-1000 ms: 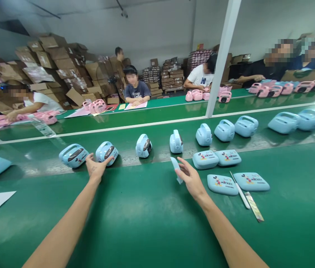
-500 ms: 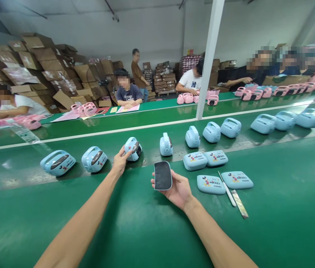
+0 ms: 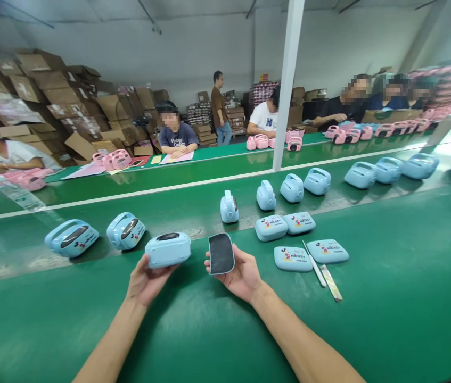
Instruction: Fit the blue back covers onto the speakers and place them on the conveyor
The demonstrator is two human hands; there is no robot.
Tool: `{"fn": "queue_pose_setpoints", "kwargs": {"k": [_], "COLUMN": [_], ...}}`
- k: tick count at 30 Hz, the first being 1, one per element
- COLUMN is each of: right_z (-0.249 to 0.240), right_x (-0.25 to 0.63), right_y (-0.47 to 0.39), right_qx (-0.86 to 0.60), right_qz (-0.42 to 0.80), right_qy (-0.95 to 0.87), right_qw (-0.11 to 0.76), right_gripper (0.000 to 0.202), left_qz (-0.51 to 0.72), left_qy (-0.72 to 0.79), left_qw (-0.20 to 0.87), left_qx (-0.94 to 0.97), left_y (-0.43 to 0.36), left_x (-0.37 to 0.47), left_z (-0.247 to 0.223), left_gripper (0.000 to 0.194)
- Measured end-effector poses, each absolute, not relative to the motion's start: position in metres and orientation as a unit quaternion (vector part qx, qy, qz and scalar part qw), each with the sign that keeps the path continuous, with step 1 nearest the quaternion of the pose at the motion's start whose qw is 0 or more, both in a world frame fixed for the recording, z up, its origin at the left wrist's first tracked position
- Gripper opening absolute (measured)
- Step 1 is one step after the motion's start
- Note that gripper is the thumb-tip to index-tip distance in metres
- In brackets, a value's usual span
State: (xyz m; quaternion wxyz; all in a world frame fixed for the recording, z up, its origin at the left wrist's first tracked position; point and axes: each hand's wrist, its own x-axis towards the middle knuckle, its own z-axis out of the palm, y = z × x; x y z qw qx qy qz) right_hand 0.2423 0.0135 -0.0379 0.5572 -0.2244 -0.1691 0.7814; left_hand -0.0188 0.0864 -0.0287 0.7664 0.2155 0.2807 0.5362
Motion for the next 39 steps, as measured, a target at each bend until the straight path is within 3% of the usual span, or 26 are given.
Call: {"fn": "queue_pose_setpoints", "kwargs": {"k": [8, 12, 19, 23, 28, 35, 39], "right_z": [-0.038, -0.034, -0.027, -0.030, -0.031, -0.038, -0.043], "right_x": [0.234, 0.224, 0.212, 0.216, 0.229, 0.235, 0.230], "right_y": [0.007, -0.003, -0.019, -0.023, -0.021, -0.014, -0.016], "right_qx": [-0.325, -0.435, -0.496, -0.492, -0.399, -0.410, -0.409], "right_qz": [0.647, 0.513, 0.345, 0.297, 0.274, 0.217, 0.154], "right_qy": [-0.276, -0.417, -0.575, -0.621, -0.744, -0.764, -0.778], "right_qw": [0.632, 0.611, 0.551, 0.533, 0.460, 0.449, 0.452], "right_gripper": [0.044, 0.056, 0.056, 0.063, 0.093, 0.097, 0.099], "left_qz": [0.528, 0.504, 0.480, 0.467, 0.469, 0.462, 0.458], "left_qy": [0.322, 0.374, 0.368, 0.368, 0.375, 0.388, 0.378], "left_qw": [0.767, 0.745, 0.711, 0.723, 0.740, 0.740, 0.738], "left_qx": [0.168, 0.227, 0.358, 0.351, 0.301, 0.298, 0.320], "left_y": [0.060, 0.044, 0.023, 0.021, 0.022, 0.021, 0.019], "left_x": [0.010, 0.030, 0.046, 0.046, 0.046, 0.049, 0.050], "left_z": [-0.034, -0.038, -0.023, -0.022, -0.021, -0.018, -0.017], "left_gripper": [0.052, 0.059, 0.088, 0.091, 0.082, 0.074, 0.086]}}
